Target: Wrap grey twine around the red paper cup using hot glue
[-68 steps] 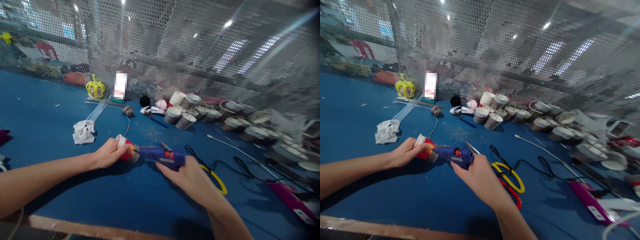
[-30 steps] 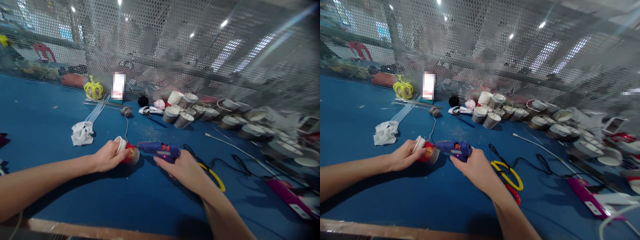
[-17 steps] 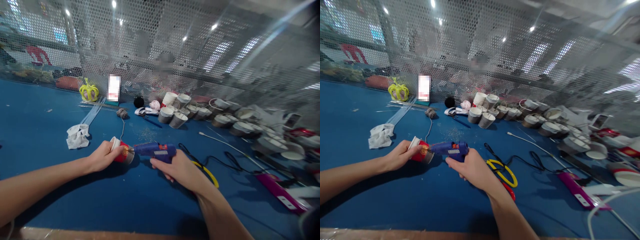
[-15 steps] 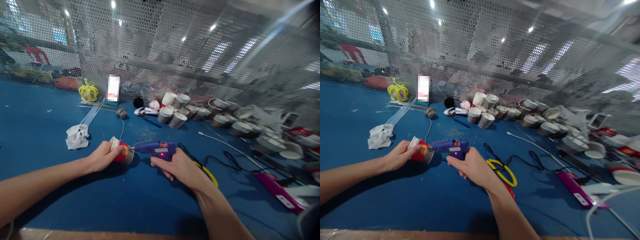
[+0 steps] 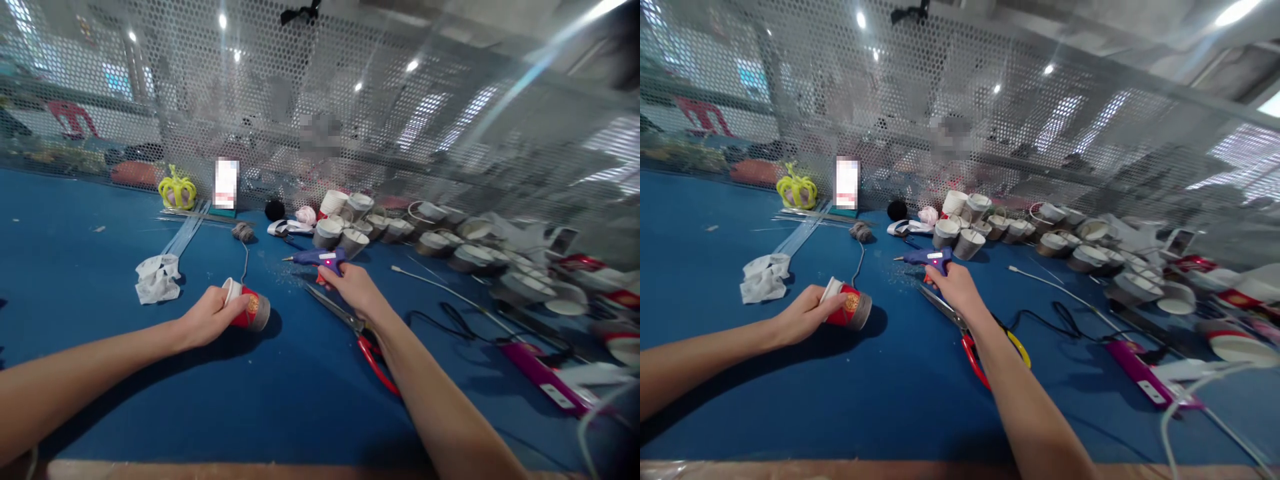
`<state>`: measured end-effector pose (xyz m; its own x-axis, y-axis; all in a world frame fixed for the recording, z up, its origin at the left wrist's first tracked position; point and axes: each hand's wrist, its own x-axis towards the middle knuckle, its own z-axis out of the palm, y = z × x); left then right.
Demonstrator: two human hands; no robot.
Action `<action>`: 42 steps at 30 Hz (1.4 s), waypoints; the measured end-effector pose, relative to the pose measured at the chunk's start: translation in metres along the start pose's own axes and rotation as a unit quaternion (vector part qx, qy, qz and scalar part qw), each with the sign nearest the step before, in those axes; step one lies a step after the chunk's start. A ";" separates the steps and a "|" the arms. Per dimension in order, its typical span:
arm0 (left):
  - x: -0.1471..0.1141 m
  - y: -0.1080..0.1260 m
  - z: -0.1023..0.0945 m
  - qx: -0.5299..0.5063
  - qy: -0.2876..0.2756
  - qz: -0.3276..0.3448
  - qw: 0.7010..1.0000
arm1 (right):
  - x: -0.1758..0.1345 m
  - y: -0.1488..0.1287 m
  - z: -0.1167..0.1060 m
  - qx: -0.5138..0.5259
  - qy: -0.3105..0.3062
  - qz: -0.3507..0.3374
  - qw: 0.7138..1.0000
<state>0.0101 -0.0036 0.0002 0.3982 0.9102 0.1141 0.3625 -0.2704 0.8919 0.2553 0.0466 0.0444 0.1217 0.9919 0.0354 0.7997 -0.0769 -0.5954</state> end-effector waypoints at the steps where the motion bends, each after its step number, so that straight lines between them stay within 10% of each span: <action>1: 0.000 0.001 0.000 0.000 -0.001 0.005 1.000 | 0.007 0.002 0.001 -0.016 -0.008 0.009 1.000; 15: -0.003 0.004 0.001 0.011 -0.008 0.037 0.999 | 0.016 -0.013 0.016 -0.128 0.010 -0.001 0.992; 24: -0.008 0.009 0.003 0.057 -0.029 0.079 0.995 | -0.052 -0.065 0.040 0.131 -0.272 -0.199 0.932; 30: -0.009 0.007 0.005 0.055 -0.066 0.085 0.993 | -0.065 -0.071 0.046 0.182 -0.154 -0.204 0.949; 42: -0.008 0.012 0.004 -0.034 -0.069 -0.009 0.997 | -0.067 -0.063 0.041 0.298 -0.124 -0.151 0.934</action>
<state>0.0150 -0.0155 0.0084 0.5060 0.8615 0.0414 0.3138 -0.2286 0.9215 0.1730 -0.0114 0.0467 -0.2562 0.9576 0.1317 0.2962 0.2075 -0.9323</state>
